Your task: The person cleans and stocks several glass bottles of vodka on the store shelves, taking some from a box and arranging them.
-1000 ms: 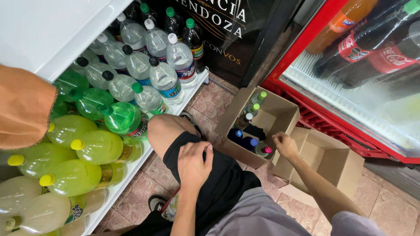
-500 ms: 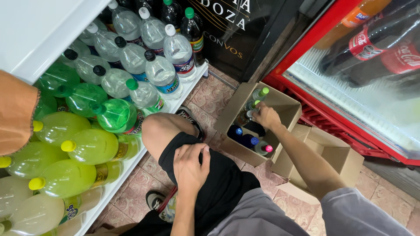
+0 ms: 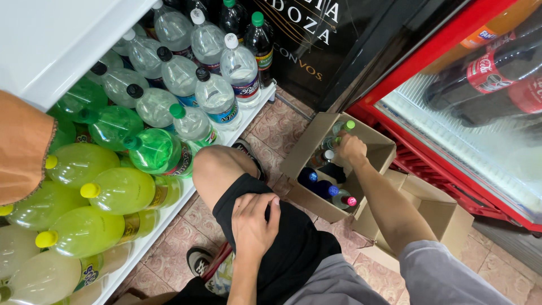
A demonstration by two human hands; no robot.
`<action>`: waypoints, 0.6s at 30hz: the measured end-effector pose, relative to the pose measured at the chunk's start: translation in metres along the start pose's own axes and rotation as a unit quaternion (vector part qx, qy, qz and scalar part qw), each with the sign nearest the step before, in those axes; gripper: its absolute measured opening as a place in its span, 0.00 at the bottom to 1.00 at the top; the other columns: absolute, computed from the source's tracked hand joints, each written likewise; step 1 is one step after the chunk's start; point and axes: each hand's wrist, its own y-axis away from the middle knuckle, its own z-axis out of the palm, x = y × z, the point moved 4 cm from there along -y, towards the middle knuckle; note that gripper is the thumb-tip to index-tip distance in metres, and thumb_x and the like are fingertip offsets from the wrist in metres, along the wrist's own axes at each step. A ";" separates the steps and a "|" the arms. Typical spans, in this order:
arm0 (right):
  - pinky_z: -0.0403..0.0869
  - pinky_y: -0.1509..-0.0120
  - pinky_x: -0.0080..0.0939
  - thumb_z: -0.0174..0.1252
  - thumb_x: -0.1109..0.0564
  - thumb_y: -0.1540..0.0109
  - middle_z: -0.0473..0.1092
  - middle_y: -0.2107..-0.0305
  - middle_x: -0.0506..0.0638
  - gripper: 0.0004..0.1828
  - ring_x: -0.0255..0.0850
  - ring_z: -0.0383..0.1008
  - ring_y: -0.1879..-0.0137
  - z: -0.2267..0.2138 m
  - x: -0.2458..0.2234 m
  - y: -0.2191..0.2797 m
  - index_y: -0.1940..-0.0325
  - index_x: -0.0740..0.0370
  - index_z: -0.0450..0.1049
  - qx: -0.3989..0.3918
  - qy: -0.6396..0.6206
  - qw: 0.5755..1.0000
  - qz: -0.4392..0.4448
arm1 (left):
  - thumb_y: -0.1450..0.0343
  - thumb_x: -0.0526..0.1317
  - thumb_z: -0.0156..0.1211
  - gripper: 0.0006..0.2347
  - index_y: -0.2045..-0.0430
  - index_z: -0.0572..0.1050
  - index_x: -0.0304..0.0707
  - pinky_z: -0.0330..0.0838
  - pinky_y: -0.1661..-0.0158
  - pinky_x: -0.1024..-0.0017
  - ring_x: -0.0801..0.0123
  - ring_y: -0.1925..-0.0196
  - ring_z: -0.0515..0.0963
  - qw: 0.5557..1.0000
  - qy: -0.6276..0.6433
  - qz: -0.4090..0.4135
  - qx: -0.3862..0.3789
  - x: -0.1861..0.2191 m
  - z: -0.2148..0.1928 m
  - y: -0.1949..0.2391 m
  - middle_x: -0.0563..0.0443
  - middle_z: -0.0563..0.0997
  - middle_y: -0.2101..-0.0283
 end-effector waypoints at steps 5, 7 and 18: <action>0.74 0.41 0.59 0.54 0.49 0.31 0.76 0.54 0.62 0.23 0.58 0.78 0.46 0.009 0.002 -0.004 0.31 0.50 0.63 0.006 0.012 1.000 0.001 | 0.26 0.38 0.54 0.06 0.70 0.78 0.42 0.68 0.58 0.65 0.64 0.66 0.78 1.000 0.003 -0.005 0.006 -0.001 0.000 -0.002 0.57 0.83 0.69; 0.74 0.41 0.60 0.55 0.46 0.32 0.76 0.51 0.64 0.27 0.61 0.77 0.43 0.011 0.003 -0.007 0.29 0.46 0.62 0.021 0.012 1.000 0.020 | 0.26 0.37 0.54 0.06 0.70 0.78 0.42 0.69 0.58 0.65 0.65 0.66 0.78 1.000 0.005 -0.007 0.008 -0.002 0.001 -0.001 0.58 0.83 0.69; 0.78 0.56 0.62 0.50 0.38 0.31 0.78 0.61 0.64 0.28 0.65 0.80 0.55 0.054 -0.004 0.019 0.33 0.53 0.61 0.013 0.151 0.981 -0.118 | 0.26 0.37 0.54 0.06 0.71 0.77 0.42 0.69 0.59 0.64 0.63 0.66 0.78 1.000 0.012 -0.001 0.011 0.002 0.004 -0.001 0.56 0.83 0.70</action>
